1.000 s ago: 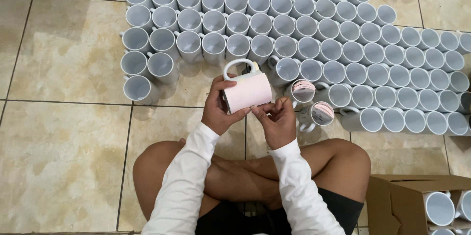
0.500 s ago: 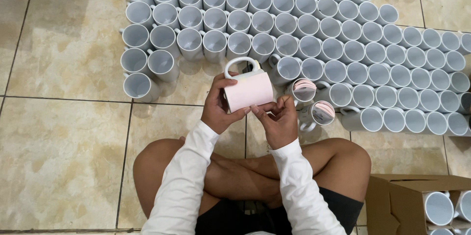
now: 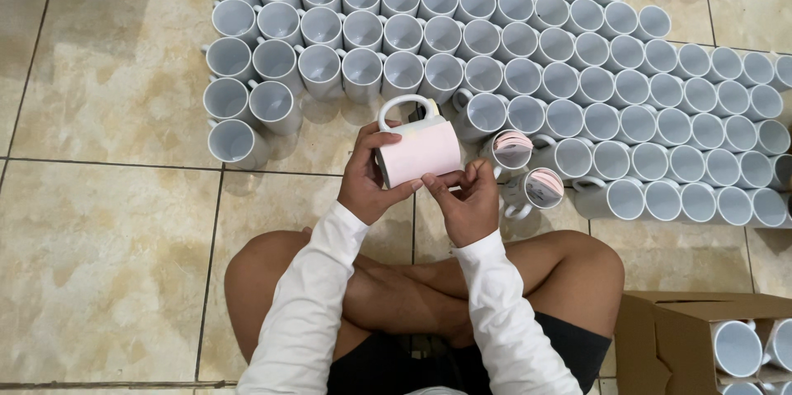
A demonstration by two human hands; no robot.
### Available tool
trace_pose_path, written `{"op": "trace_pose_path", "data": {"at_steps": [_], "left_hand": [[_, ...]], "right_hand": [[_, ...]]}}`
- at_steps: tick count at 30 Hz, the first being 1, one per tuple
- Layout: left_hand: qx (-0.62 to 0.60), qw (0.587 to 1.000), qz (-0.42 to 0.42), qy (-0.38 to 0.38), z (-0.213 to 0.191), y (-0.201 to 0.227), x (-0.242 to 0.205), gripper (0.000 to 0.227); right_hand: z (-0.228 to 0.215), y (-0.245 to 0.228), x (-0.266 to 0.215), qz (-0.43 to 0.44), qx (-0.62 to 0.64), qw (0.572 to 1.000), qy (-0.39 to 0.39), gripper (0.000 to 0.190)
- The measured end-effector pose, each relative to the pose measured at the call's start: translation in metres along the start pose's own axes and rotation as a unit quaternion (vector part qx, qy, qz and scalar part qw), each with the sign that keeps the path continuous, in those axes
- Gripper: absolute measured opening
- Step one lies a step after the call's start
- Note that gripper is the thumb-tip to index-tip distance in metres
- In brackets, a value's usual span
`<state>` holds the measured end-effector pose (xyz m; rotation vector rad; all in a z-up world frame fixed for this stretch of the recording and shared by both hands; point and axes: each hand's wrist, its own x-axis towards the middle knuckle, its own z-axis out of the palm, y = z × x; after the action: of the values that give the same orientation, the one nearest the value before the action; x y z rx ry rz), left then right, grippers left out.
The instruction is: The person sits on the floor and applies pink paper labels to white ceramic mugs using a handheld label applicator. They smooth the label, trim the edges, and place the finished mugs into a cardboard box with dividers.
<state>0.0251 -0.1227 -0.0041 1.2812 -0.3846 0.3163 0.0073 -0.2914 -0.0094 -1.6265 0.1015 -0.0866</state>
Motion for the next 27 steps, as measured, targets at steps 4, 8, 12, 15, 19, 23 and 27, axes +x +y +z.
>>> {"op": "trace_pose_path", "data": {"at_steps": [4, 8, 12, 15, 19, 23, 27], "left_hand": [[-0.026, 0.999, -0.016, 0.009, 0.001, 0.002, -0.003, 0.059], [-0.041, 0.999, -0.02, 0.015, 0.001, -0.003, -0.006, 0.059], [-0.061, 0.997, -0.041, 0.025, 0.003, -0.008, -0.013, 0.061], [-0.061, 0.995, -0.065, 0.039, 0.002, -0.006, -0.012, 0.062], [-0.06, 0.995, -0.073, 0.041, 0.003, -0.006, -0.01, 0.064], [-0.047, 0.995, -0.084, 0.04, 0.013, 0.002, -0.007, 0.066], [-0.055, 0.996, -0.049, 0.042, 0.018, -0.01, -0.011, 0.087]], "right_hand": [[-0.002, 0.01, -0.001, -0.007, -0.096, 0.995, 0.018, 0.055], [0.008, -0.014, -0.007, -0.042, -0.092, 0.994, -0.033, 0.063], [0.008, 0.023, -0.008, -0.12, -0.066, 0.99, -0.036, 0.046], [0.009, 0.008, -0.011, -0.141, -0.064, 0.987, -0.045, 0.034], [0.006, 0.005, -0.009, -0.124, -0.059, 0.988, -0.065, 0.029], [0.008, 0.01, -0.004, -0.086, 0.035, 0.994, -0.054, 0.026], [0.007, 0.006, -0.008, -0.123, 0.031, 0.992, -0.018, 0.029]]}}
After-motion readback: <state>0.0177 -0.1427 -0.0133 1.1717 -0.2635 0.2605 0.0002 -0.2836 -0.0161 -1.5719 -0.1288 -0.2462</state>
